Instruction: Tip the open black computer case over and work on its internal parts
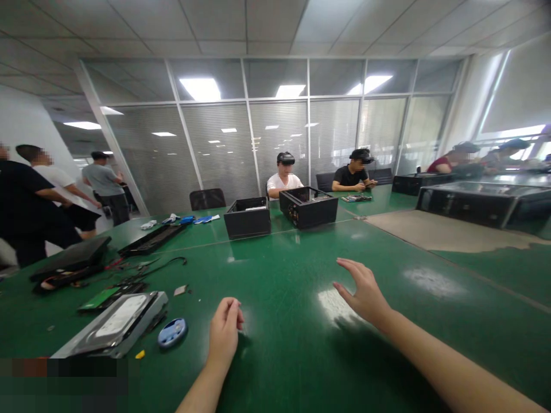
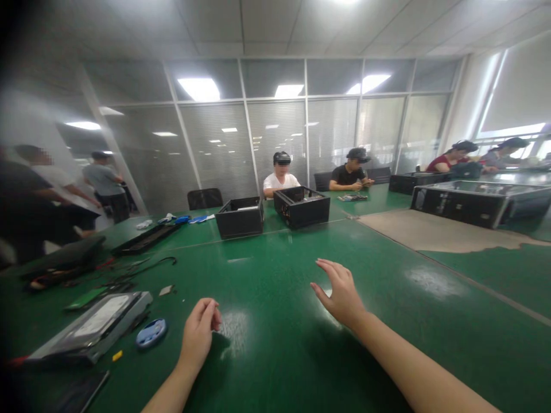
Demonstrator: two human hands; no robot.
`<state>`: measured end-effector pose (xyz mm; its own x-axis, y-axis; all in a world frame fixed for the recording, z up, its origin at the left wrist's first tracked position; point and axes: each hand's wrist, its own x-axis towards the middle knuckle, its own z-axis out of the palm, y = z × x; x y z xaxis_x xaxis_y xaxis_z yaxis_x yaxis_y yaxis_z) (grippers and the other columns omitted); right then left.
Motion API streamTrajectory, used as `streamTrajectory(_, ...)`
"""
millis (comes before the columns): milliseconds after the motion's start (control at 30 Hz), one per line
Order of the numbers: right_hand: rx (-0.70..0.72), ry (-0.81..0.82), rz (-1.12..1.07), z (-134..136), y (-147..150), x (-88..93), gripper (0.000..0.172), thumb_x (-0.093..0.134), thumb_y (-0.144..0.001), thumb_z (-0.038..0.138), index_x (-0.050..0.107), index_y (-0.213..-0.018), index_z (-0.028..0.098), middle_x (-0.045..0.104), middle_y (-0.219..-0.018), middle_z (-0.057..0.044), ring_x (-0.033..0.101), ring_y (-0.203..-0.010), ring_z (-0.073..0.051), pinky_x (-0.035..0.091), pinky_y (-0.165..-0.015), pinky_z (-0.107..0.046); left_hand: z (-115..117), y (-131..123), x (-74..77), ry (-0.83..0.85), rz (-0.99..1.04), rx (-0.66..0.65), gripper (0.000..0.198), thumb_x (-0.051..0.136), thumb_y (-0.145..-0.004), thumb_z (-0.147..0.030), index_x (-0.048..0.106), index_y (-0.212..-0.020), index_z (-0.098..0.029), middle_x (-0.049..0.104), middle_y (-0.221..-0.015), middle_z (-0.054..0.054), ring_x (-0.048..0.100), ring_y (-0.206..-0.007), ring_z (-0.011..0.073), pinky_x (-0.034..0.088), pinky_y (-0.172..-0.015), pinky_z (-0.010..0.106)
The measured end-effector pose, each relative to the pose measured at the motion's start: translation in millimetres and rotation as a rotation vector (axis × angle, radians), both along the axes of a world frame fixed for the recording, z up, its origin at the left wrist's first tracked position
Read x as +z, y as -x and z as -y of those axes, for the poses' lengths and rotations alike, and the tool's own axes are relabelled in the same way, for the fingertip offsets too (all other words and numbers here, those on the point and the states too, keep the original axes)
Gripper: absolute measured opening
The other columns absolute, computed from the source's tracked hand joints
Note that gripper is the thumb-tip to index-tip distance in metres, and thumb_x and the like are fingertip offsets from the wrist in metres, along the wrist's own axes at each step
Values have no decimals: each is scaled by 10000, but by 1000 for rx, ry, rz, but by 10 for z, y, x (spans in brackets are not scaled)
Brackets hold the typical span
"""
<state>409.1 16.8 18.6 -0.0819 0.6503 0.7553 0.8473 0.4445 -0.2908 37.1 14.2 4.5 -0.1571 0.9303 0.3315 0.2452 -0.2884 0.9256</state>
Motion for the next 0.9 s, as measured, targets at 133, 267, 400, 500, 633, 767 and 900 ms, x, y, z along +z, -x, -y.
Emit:
streamTrajectory(133,-150,-95,51,-29,-240,386,573,531,-905,465,432,-1388,172,527,-1384,-165,450,-1309,-306,326,-1076,-489,-25,18,-28,15,-6,1,284,517,-897,-489,557,-849,-212,552,-609,-41,524,-533,138,428,-533,240)
streamTrajectory(267,-240,28,217,-309,-629,695,678,488,-897,604,466,-1381,130,504,-1409,-197,428,-1317,-344,300,-1053,-502,-30,1,-43,40,-17,-23,274,513,-903,-480,556,-866,-212,553,-611,-42,527,-536,137,431,-533,239)
streamTrajectory(400,-232,255,422,-553,-828,854,630,451,-866,698,654,-1083,142,669,-1111,-162,560,-1096,-344,341,-949,-491,-50,-14,-44,59,-34,-51,287,499,-911,-492,549,-875,-212,549,-605,-48,526,-526,137,429,-539,243)
streamTrajectory(500,-208,279,471,-458,-725,937,569,481,-853,678,667,-967,152,681,-962,-127,579,-986,-309,355,-895,-452,-70,-6,-40,71,-37,-44,295,505,-906,-499,548,-872,-209,550,-603,-48,531,-522,139,430,-540,248)
streamTrajectory(633,-106,280,463,98,-349,1061,528,527,-818,688,642,-854,174,658,-853,-101,573,-879,-275,387,-824,-412,-85,9,-32,76,-34,-23,309,511,-890,-513,558,-867,-209,556,-597,-49,538,-521,140,435,-536,246)
streamTrajectory(767,55,331,427,969,116,1115,490,594,-767,694,618,-820,208,650,-825,-95,566,-789,-266,429,-769,-426,-74,-5,-13,72,-38,-13,321,519,-877,-525,562,-862,-208,555,-587,-48,542,-523,147,436,-536,247)
streamTrajectory(900,314,306,515,1765,483,1145,265,613,-847,471,660,-987,250,698,-839,-74,608,-741,-253,480,-719,-411,-19,-46,28,58,-81,-22,306,520,-874,-515,555,-847,-212,555,-589,-40,535,-524,156,429,-539,257)
